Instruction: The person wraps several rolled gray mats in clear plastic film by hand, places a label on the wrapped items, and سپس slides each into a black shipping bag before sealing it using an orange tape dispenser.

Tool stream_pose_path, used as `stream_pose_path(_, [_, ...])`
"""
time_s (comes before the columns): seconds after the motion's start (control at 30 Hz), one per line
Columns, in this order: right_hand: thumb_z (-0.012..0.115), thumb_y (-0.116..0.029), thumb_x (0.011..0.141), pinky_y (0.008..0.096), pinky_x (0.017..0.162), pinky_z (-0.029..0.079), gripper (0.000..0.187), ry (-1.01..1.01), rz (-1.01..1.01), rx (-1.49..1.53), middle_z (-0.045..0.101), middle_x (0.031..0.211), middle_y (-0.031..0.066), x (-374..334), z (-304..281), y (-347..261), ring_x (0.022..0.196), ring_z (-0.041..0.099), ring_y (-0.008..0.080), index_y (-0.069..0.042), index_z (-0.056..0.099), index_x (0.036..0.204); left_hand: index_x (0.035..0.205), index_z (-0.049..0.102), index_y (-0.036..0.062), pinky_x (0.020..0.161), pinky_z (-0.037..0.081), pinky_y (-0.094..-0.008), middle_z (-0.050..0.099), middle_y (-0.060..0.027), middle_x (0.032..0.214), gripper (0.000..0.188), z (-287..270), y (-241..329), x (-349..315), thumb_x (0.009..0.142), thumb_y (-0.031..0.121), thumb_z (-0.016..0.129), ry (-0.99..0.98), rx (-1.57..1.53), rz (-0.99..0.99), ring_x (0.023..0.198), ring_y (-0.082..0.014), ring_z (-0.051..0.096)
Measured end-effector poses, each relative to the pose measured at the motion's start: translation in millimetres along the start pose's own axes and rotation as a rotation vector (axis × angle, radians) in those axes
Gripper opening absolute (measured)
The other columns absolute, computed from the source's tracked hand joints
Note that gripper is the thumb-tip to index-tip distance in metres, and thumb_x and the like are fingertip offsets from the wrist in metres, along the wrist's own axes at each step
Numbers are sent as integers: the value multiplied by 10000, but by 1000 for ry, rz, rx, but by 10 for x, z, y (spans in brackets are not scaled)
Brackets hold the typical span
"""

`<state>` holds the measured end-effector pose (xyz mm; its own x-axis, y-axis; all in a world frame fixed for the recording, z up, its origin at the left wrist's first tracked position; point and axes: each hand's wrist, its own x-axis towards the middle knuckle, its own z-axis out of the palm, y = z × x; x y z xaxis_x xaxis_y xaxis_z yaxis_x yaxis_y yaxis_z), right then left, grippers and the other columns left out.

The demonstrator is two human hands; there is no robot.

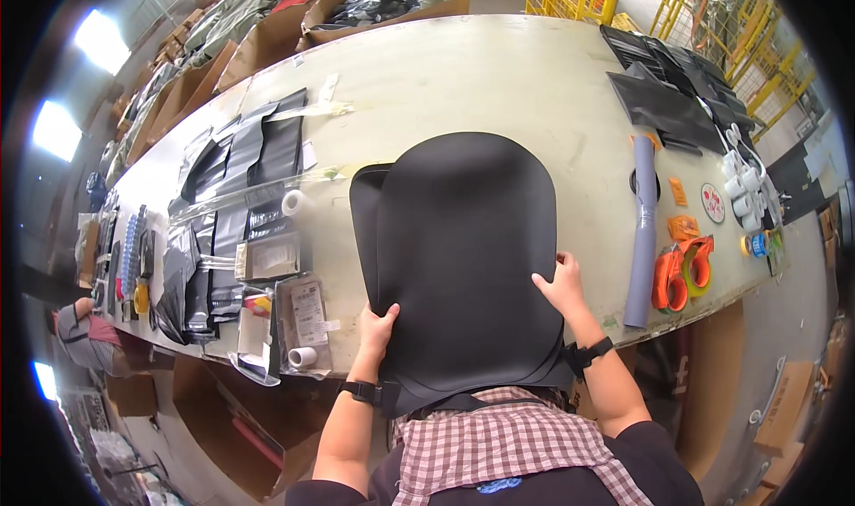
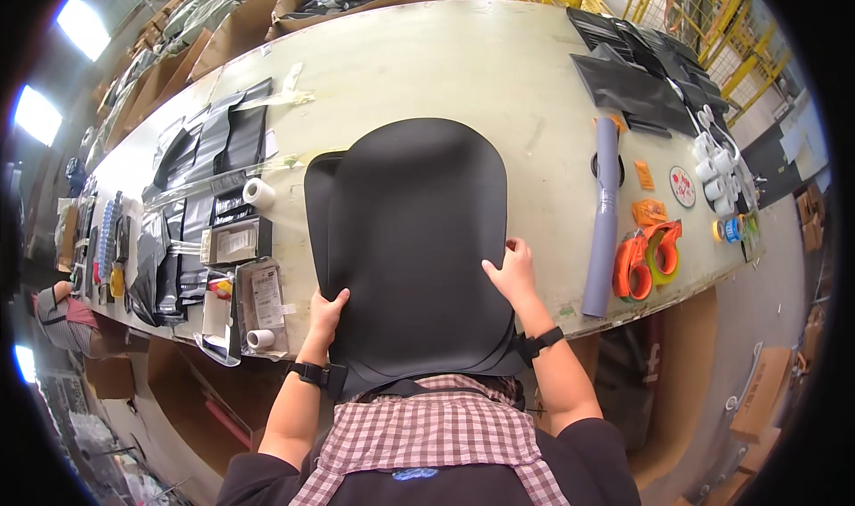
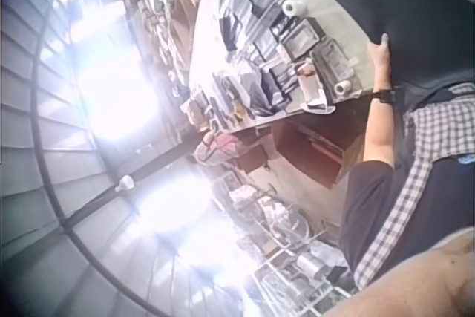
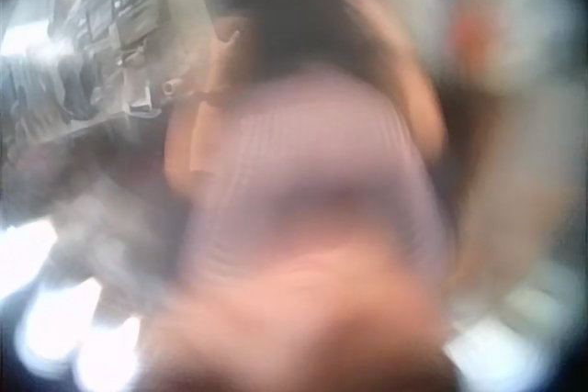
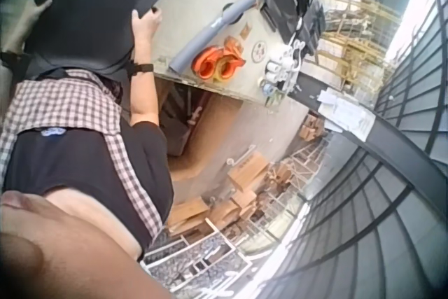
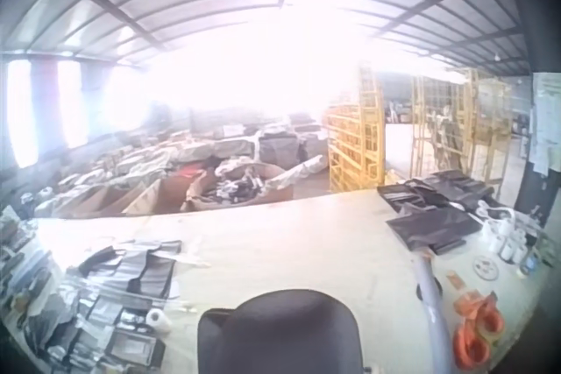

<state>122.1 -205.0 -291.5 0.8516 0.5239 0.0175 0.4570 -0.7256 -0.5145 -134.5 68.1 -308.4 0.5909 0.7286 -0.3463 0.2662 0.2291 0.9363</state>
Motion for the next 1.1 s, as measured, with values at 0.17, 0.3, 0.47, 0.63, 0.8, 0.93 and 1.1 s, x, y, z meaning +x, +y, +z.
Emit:
stream_pose_path(0.17, [662, -124, 836, 337, 920, 458, 422, -59, 343, 976, 593, 1175, 127, 42, -68, -255, 1071, 572, 222, 38, 537, 1204, 1139, 587, -30, 819, 493, -285, 667, -86, 1028, 327, 138, 155, -10, 841, 65, 680, 10, -20, 120, 894, -155, 622])
stream_pose_path(0.3, [666, -101, 839, 316, 831, 494, 428, 121, -70, 745, 657, 1041, 121, 301, -418, -609, 934, 634, 200, 36, 516, 1215, 1109, 610, -27, 828, 495, -299, 675, -86, 1002, 284, 468, 805, 144, 845, 59, 672, -97, 261, 295, 899, -169, 627])
stream_pose_path(0.47, [678, -174, 821, 397, 784, 514, 382, 251, -22, 543, 655, 1004, 231, 1004, -664, -568, 921, 652, 354, 20, 528, 1113, 1205, 533, -21, 836, 484, -304, 636, -116, 1094, 423, 481, 1046, 1043, 812, 37, 680, -189, -70, 228, 946, -202, 609])
stream_pose_path(0.63, [701, -196, 790, 410, 865, 482, 441, 262, 9, 239, 617, 1111, 205, 1391, -648, 356, 1019, 599, 351, -18, 521, 1152, 1270, 445, -6, 854, 494, -338, 591, -125, 1134, 500, 264, 510, 1611, 835, 78, 675, -137, -10, 37, 1013, -215, 583])
stream_pose_path(0.8, [761, -254, 731, 421, 930, 452, 714, 453, 344, -439, 550, 1177, 208, 1016, -1020, 1370, 1103, 552, 337, -4, 410, 1300, 1284, 426, -7, 871, 486, -330, 565, -137, 1184, 503, 308, 457, 1262, 865, 133, 666, 18, 127, 31, 1041, -212, 571])
stream_pose_path(0.93, [775, -242, 679, 432, 851, 499, 1036, 69, 651, -436, 563, 1151, 211, 818, -951, 1578, 1018, 595, 372, -36, 130, 1464, 1294, 410, -22, 886, 473, -318, 557, -146, 1199, 531, 268, 414, 1230, 872, 168, 670, 29, 112, -45, 1040, -212, 570])
stream_pose_path(1.1, [720, -140, 669, 380, 886, 486, 929, 287, 423, 180, 553, 1249, 191, 547, -983, 1612, 1066, 597, 309, -44, 230, 1453, 1307, 403, -28, 911, 466, -345, 559, -173, 1199, 547, 223, 437, 1152, 864, 155, 666, 35, 296, 37, 1059, -272, 571])
